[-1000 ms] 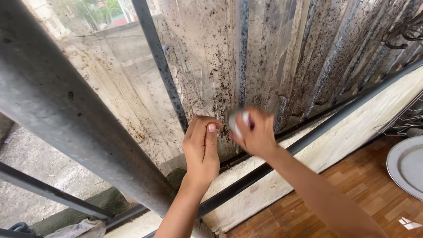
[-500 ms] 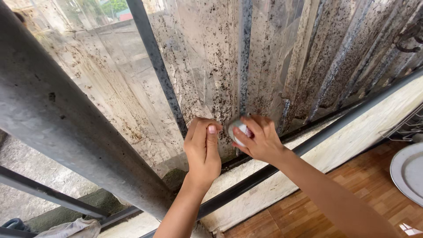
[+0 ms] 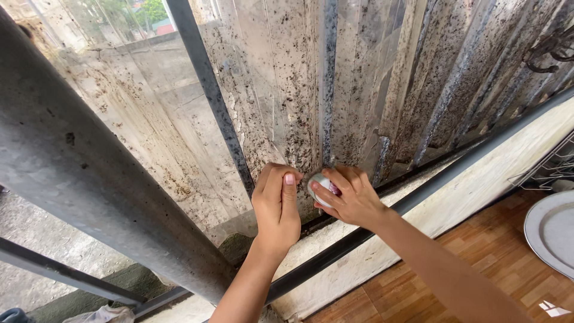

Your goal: The person scrubs a dirty window pane and its metal frame using a small brush. They rinse the brush under a tap and continue scrubbing different sections of the window. The person also moves a bucket on the floor during the task.

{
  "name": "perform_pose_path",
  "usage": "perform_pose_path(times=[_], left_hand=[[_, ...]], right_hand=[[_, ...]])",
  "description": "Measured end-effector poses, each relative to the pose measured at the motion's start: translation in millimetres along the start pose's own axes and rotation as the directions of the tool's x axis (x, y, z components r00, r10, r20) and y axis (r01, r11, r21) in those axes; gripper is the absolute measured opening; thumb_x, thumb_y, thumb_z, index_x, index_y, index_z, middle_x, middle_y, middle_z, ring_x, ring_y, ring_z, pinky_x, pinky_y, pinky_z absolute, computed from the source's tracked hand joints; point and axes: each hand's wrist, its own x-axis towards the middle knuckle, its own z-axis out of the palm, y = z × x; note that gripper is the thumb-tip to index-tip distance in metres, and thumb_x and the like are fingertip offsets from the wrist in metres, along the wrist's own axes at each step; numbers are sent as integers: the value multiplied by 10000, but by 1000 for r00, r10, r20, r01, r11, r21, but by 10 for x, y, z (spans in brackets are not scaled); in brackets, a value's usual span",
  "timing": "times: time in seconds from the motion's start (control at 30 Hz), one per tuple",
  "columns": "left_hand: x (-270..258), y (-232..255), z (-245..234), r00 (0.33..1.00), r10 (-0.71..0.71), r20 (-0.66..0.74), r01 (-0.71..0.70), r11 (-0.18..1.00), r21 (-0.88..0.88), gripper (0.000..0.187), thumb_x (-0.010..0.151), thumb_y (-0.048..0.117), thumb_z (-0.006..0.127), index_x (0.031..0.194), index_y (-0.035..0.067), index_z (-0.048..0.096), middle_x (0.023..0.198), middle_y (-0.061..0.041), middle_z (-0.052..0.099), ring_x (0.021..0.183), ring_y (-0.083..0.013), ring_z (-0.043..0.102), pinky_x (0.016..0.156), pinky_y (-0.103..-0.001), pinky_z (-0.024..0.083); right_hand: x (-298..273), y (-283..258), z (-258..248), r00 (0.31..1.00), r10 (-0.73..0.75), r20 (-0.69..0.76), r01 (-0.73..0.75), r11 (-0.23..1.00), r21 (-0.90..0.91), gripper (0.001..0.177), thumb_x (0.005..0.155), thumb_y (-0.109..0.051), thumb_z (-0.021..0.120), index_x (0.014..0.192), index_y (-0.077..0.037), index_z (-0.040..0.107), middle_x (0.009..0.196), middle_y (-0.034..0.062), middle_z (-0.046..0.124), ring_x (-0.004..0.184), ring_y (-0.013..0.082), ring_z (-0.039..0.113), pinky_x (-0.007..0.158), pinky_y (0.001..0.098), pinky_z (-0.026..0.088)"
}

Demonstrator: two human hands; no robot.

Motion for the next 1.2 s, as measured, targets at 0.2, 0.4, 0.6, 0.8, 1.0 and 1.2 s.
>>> perform_pose_path(times=[0.2,0.4,0.6,0.8,1.0,1.2], left_hand=[[106,22,24,1000,-2,-28,2,1000,-15,230,1096,122,470,966,1,616,902,-127,625,815,-251,635,765,-355,509],[53,-50,-57,999,-4,-39,3,1000,-18,228,1097,116,472,965,-3,614,904,-131,624,820,-245,633,757,-348,508],[93,-71,-80,999,14,-45,-14,1000,6,238,1102,120,468,962,-4,615,907,-128,619,822,-243,622,762,-350,502],[56,-107,-124,999,23,-40,-23,1000,2,228,1104,115,472,964,0,611,913,-128,618,825,-244,622,764,-353,504],[41,-145,-126,999,34,-32,-33,999,26,222,1096,111,478,967,3,621,910,-124,628,820,-234,632,758,-345,512],[31,-163,-146,999,28,-24,-28,1000,2,213,1100,104,480,968,3,614,923,-122,629,831,-232,627,774,-333,509]], right_hand=[[942,629,-290,990,108,-91,-110,994,-18,665,888,-402,836,1415,-159,512,1189,135,527,877,303,626,643,453,542],[382,78,-44,993,108,-50,-105,992,64,547,881,-373,797,1337,-278,510,1154,119,631,832,288,675,632,437,553],[381,554,111,992,12,129,-33,987,158,564,998,-420,804,1472,-302,521,1213,77,586,943,271,641,700,332,537],[282,365,171,990,140,11,-139,990,-18,532,968,-442,746,1423,-316,500,1311,85,500,1049,226,541,750,412,482],[148,334,68,954,-259,149,282,946,-163,433,1028,-393,708,1394,-264,516,1282,92,579,760,168,656,408,213,362],[497,353,-27,996,20,-86,-37,979,-200,609,951,-422,758,1440,-225,453,1204,148,549,800,301,664,554,402,510]])
